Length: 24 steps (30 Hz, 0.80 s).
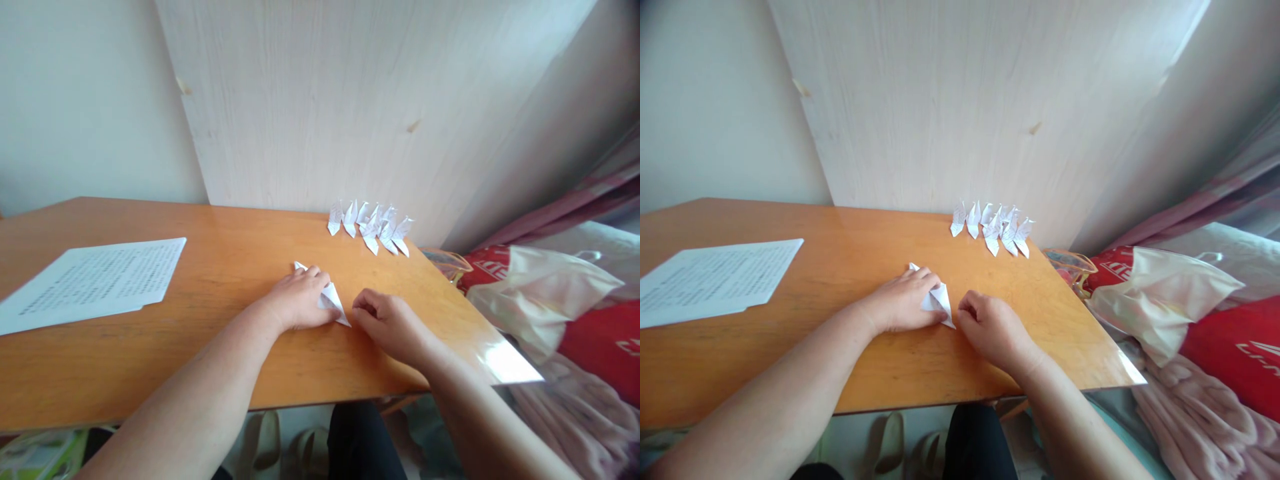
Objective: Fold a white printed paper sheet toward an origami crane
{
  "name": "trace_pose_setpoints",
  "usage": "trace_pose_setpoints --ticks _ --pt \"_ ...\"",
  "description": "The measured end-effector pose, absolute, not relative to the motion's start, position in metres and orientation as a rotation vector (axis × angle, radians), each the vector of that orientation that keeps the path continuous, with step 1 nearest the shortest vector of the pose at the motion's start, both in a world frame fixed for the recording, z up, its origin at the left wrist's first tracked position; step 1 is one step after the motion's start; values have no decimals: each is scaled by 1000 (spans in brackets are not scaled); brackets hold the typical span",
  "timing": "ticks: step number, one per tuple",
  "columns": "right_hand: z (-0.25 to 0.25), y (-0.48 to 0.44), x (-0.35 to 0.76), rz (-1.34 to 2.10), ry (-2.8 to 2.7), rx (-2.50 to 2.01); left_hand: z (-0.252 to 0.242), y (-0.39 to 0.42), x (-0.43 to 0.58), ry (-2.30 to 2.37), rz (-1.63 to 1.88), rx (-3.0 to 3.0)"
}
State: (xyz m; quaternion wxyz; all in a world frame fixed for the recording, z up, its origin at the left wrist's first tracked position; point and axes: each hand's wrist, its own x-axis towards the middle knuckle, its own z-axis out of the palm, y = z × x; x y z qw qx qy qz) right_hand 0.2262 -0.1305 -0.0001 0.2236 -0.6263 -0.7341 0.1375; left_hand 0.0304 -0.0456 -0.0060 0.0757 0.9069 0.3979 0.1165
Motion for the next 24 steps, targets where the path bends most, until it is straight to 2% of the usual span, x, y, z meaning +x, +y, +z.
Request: trace_pose_setpoints --ticks 11,24 --pt "1 -146 198 -189 -2194 -1990 -8 -46 33 1210 362 2715" --pt "19 -139 175 -352 -2433 -2217 -8 -46 33 1193 396 2698"
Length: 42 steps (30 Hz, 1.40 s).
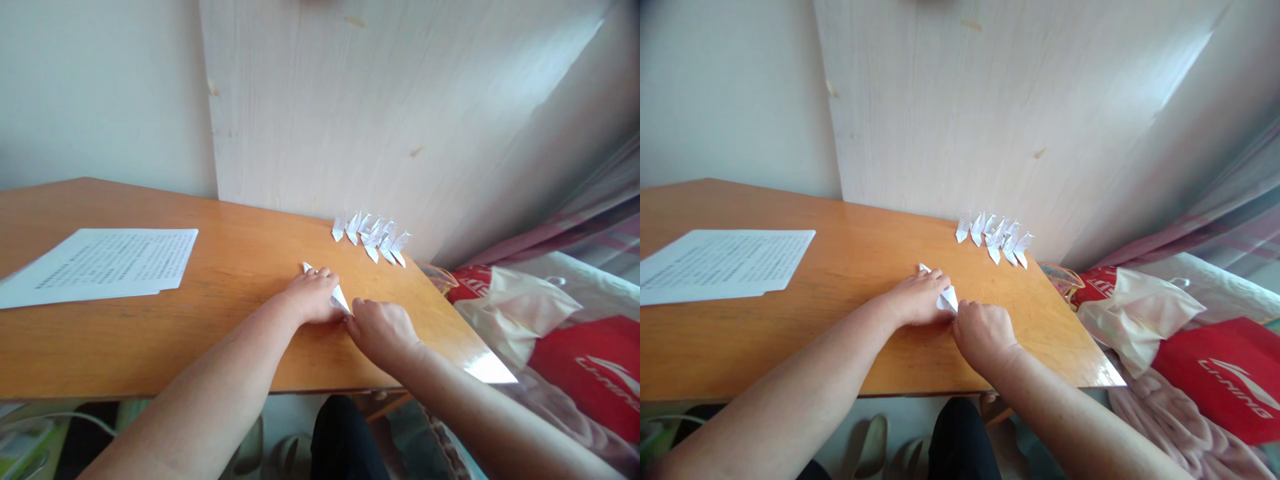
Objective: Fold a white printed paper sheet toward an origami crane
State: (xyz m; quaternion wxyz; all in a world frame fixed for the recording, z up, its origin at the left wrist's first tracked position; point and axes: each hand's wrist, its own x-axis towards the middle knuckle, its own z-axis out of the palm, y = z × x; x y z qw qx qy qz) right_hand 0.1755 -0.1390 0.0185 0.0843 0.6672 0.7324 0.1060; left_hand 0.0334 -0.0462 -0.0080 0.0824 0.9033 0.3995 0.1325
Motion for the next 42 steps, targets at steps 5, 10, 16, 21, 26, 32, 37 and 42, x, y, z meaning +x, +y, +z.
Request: trace_pose_setpoints --ticks 5,10,16,21,26,32,37,42 --pt "20 -138 170 317 2134 1963 -5 -48 33 1210 380 2678" --pt "18 -139 167 311 2130 1945 -7 -46 34 1207 383 2673" --pt "20 -145 177 295 2153 1946 -11 -43 34 1181 393 2708" --pt "22 -151 200 219 2202 2034 -12 -44 34 1195 395 2708" --pt "12 -157 214 116 2468 2056 -13 -44 34 1199 422 2735" --pt "1 -161 215 56 2619 1940 -13 -45 35 1227 410 2755" --pt "-3 -164 218 60 2624 1905 -10 -47 34 1225 391 2769" --pt "-4 -167 220 77 2623 1888 -8 -48 33 1214 370 2777"
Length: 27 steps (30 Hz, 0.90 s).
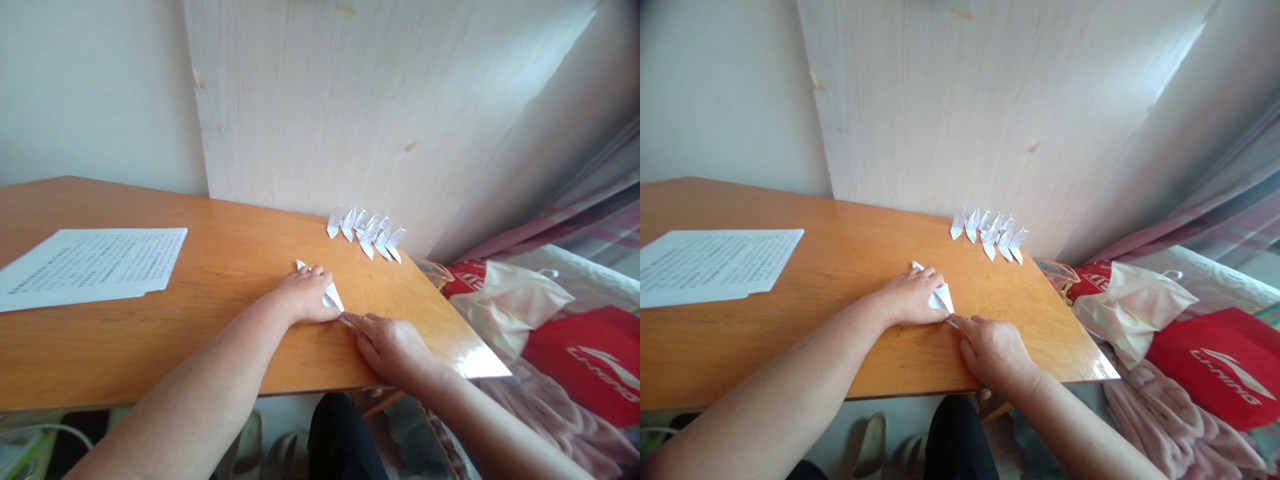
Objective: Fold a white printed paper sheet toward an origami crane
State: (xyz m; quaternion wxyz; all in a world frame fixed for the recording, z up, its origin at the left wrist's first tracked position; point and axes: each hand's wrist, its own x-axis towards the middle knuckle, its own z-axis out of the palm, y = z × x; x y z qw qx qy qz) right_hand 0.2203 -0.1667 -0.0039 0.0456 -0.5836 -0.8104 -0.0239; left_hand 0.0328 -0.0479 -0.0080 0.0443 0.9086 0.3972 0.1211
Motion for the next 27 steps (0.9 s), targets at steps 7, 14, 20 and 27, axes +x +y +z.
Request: trace_pose_setpoints --ticks 7,14,20,27 --pt "-9 -172 222 -120 -2461 -1781 -10 -46 32 1205 366 2783" --pt "-3 -178 217 -166 -2514 -1824 -8 -44 31 1200 325 2758" --pt "1 -180 214 -219 -2532 -1850 -9 -45 34 1254 384 2711" --pt "0 -184 217 -223 -2521 -1832 -12 -46 37 1298 397 2724"
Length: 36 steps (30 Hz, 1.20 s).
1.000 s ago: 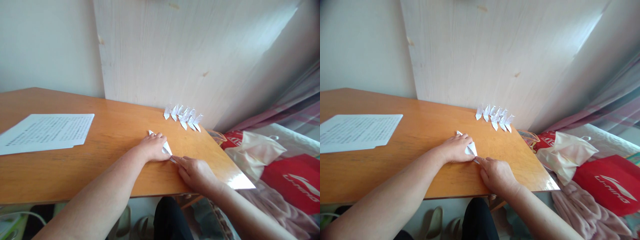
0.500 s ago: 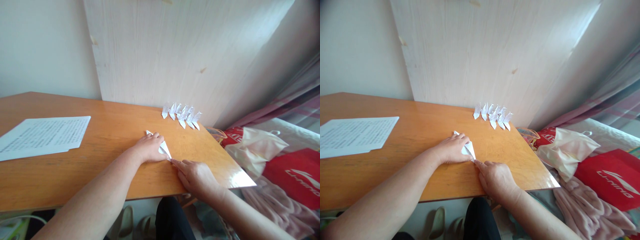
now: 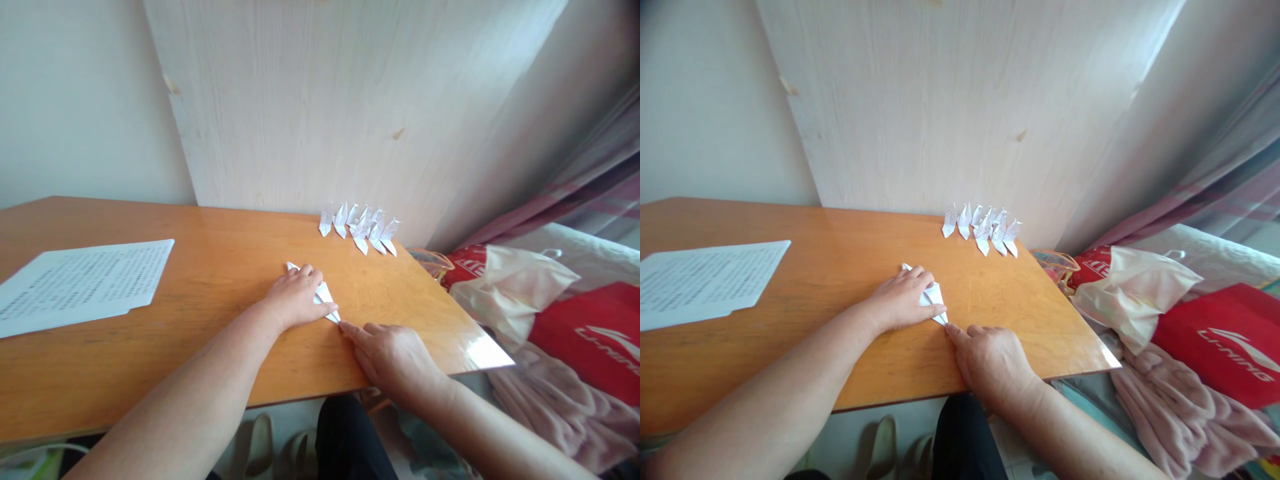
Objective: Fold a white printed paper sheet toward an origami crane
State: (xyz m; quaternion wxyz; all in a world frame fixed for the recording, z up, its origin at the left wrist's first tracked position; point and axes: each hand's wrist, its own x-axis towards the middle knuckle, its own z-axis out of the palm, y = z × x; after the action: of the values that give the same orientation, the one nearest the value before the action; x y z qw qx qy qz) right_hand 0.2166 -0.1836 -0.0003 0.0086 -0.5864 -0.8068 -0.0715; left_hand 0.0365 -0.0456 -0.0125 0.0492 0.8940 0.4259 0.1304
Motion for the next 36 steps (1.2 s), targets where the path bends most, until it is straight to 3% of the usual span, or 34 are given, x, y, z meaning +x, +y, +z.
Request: trace_pose_setpoints --ticks 19,27,36 --pt "-4 -183 226 -85 -2361 -1777 -9 -48 38 1314 361 2722" --pt "-6 -177 224 -70 -2549 -1489 -9 -48 38 1303 360 2728" --pt "-7 -179 228 -19 -2590 -1470 -14 -37 33 1210 426 2689"
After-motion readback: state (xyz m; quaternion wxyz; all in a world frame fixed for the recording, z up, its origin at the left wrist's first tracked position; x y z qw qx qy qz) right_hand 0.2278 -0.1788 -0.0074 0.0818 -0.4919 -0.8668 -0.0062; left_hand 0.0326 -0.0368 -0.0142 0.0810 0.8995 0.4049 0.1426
